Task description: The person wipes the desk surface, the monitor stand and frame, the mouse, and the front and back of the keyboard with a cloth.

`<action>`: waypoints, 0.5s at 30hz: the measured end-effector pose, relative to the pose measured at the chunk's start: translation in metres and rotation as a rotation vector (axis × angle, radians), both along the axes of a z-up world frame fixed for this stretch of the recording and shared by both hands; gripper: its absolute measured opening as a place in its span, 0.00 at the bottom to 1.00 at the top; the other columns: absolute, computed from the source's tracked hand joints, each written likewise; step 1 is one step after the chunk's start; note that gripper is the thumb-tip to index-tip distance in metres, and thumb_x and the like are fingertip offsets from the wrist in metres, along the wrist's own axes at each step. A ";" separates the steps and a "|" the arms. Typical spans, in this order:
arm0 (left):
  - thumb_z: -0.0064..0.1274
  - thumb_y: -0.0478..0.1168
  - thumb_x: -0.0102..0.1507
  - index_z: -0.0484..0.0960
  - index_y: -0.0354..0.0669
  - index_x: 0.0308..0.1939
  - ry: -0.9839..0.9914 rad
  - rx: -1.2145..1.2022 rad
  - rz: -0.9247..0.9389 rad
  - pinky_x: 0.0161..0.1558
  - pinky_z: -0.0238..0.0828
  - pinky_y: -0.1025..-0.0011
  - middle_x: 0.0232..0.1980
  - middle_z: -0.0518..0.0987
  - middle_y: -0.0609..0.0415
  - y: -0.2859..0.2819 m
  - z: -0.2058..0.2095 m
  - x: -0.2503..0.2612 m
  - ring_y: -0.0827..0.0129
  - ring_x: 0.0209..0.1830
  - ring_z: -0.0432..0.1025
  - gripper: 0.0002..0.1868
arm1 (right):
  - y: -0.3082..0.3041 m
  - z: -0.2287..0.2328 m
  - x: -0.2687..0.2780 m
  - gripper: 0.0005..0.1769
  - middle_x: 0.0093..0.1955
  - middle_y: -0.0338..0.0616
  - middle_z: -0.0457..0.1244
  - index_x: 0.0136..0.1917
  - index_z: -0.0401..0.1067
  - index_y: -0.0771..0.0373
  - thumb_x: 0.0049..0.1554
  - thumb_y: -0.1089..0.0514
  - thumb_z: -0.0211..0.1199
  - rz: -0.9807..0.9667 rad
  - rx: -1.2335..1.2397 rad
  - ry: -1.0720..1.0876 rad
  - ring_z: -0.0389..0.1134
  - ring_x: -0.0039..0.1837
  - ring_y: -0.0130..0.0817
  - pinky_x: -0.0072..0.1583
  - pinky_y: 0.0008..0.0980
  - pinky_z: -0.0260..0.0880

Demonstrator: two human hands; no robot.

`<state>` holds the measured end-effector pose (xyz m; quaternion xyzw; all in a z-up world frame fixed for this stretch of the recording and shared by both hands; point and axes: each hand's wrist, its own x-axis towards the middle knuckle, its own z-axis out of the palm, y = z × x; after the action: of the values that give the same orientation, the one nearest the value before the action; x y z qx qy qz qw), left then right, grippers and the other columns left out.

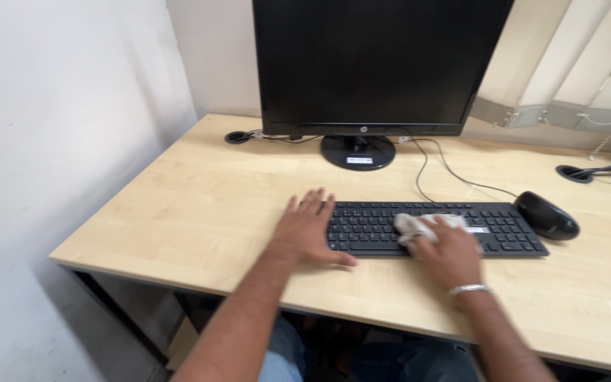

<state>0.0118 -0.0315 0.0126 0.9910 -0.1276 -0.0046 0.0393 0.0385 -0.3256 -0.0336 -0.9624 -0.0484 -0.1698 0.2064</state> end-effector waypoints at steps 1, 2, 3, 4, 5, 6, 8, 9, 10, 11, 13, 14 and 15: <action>0.51 0.89 0.41 0.33 0.45 0.81 0.000 0.003 -0.023 0.79 0.23 0.52 0.85 0.35 0.45 -0.015 0.001 0.005 0.56 0.85 0.30 0.81 | 0.012 -0.001 -0.001 0.26 0.72 0.48 0.63 0.68 0.75 0.46 0.57 0.47 0.57 0.039 -0.028 -0.107 0.68 0.68 0.48 0.72 0.46 0.63; 0.52 0.89 0.39 0.33 0.45 0.81 0.000 0.007 -0.047 0.79 0.23 0.52 0.85 0.35 0.45 -0.031 0.002 0.012 0.56 0.85 0.30 0.82 | 0.025 -0.002 -0.001 0.29 0.72 0.45 0.64 0.69 0.73 0.51 0.55 0.48 0.57 0.169 -0.106 -0.184 0.64 0.72 0.47 0.74 0.47 0.58; 0.53 0.89 0.37 0.33 0.45 0.81 0.001 0.009 -0.071 0.79 0.23 0.52 0.85 0.36 0.45 -0.044 0.001 0.017 0.57 0.85 0.31 0.84 | 0.036 -0.002 -0.002 0.32 0.71 0.42 0.65 0.70 0.71 0.55 0.52 0.49 0.58 0.300 -0.184 -0.260 0.59 0.76 0.46 0.75 0.49 0.53; 0.56 0.87 0.37 0.34 0.45 0.81 -0.024 0.046 -0.088 0.78 0.24 0.52 0.84 0.38 0.43 -0.056 0.000 0.021 0.54 0.84 0.32 0.84 | 0.042 -0.001 -0.007 0.32 0.73 0.43 0.63 0.70 0.70 0.56 0.51 0.49 0.59 0.320 -0.188 -0.243 0.57 0.77 0.46 0.74 0.50 0.51; 0.58 0.85 0.37 0.34 0.45 0.82 -0.052 0.085 -0.102 0.77 0.26 0.51 0.84 0.40 0.41 -0.065 0.001 0.025 0.52 0.84 0.34 0.84 | 0.046 0.000 -0.011 0.33 0.75 0.43 0.62 0.69 0.70 0.57 0.51 0.49 0.60 0.342 -0.190 -0.231 0.55 0.77 0.46 0.73 0.52 0.48; 0.60 0.84 0.37 0.35 0.45 0.82 -0.081 0.124 -0.116 0.77 0.27 0.51 0.83 0.41 0.40 -0.070 0.002 0.029 0.50 0.83 0.35 0.84 | 0.047 0.003 -0.013 0.33 0.76 0.44 0.60 0.69 0.69 0.58 0.50 0.49 0.61 0.364 -0.193 -0.218 0.53 0.77 0.46 0.72 0.53 0.46; 0.57 0.86 0.37 0.36 0.40 0.83 0.031 0.046 -0.105 0.79 0.28 0.49 0.83 0.46 0.40 -0.066 0.003 0.031 0.51 0.83 0.41 0.86 | 0.042 0.011 -0.010 0.36 0.72 0.47 0.63 0.69 0.71 0.58 0.48 0.50 0.65 0.388 -0.199 -0.234 0.57 0.76 0.49 0.72 0.57 0.49; 0.55 0.88 0.36 0.36 0.37 0.83 0.090 0.009 -0.099 0.80 0.28 0.49 0.83 0.49 0.40 -0.062 0.003 0.029 0.52 0.83 0.43 0.87 | 0.039 0.013 -0.008 0.37 0.70 0.49 0.64 0.70 0.71 0.58 0.46 0.51 0.67 0.401 -0.199 -0.239 0.59 0.75 0.50 0.71 0.59 0.50; 0.54 0.88 0.38 0.36 0.37 0.82 0.071 -0.003 -0.107 0.80 0.28 0.49 0.83 0.49 0.40 -0.060 0.002 0.027 0.52 0.83 0.43 0.86 | 0.035 0.015 -0.005 0.32 0.67 0.46 0.66 0.67 0.73 0.56 0.49 0.53 0.66 0.353 -0.139 -0.169 0.64 0.71 0.46 0.70 0.52 0.56; 0.52 0.88 0.39 0.36 0.36 0.81 0.050 -0.015 -0.115 0.80 0.28 0.50 0.83 0.49 0.41 -0.059 0.001 0.026 0.53 0.83 0.42 0.85 | 0.029 0.021 0.000 0.27 0.64 0.42 0.68 0.65 0.74 0.55 0.51 0.54 0.65 0.304 -0.081 -0.102 0.68 0.67 0.42 0.70 0.46 0.63; 0.50 0.89 0.41 0.36 0.37 0.81 0.028 -0.024 -0.129 0.80 0.27 0.50 0.83 0.47 0.41 -0.054 0.001 0.026 0.53 0.83 0.41 0.83 | 0.015 0.030 0.007 0.21 0.60 0.41 0.71 0.62 0.76 0.53 0.54 0.58 0.63 0.201 -0.053 -0.132 0.73 0.62 0.39 0.68 0.40 0.69; 0.49 0.89 0.42 0.35 0.37 0.81 0.028 -0.021 -0.135 0.80 0.27 0.50 0.83 0.45 0.41 -0.050 0.001 0.026 0.53 0.84 0.40 0.82 | 0.005 0.034 0.008 0.20 0.58 0.43 0.72 0.62 0.77 0.54 0.55 0.61 0.62 0.148 -0.082 -0.230 0.73 0.60 0.42 0.67 0.42 0.69; 0.48 0.89 0.43 0.34 0.38 0.81 0.029 -0.016 -0.135 0.80 0.26 0.50 0.84 0.43 0.41 -0.042 0.001 0.025 0.53 0.84 0.38 0.81 | 0.000 0.037 0.009 0.20 0.56 0.45 0.72 0.61 0.77 0.55 0.55 0.63 0.61 0.099 -0.108 -0.327 0.73 0.59 0.44 0.65 0.44 0.69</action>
<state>0.0366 -0.0733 0.0135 0.9797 -0.1935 -0.0205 0.0487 0.0471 -0.3258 0.0030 -0.9281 -0.1376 -0.3109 0.1519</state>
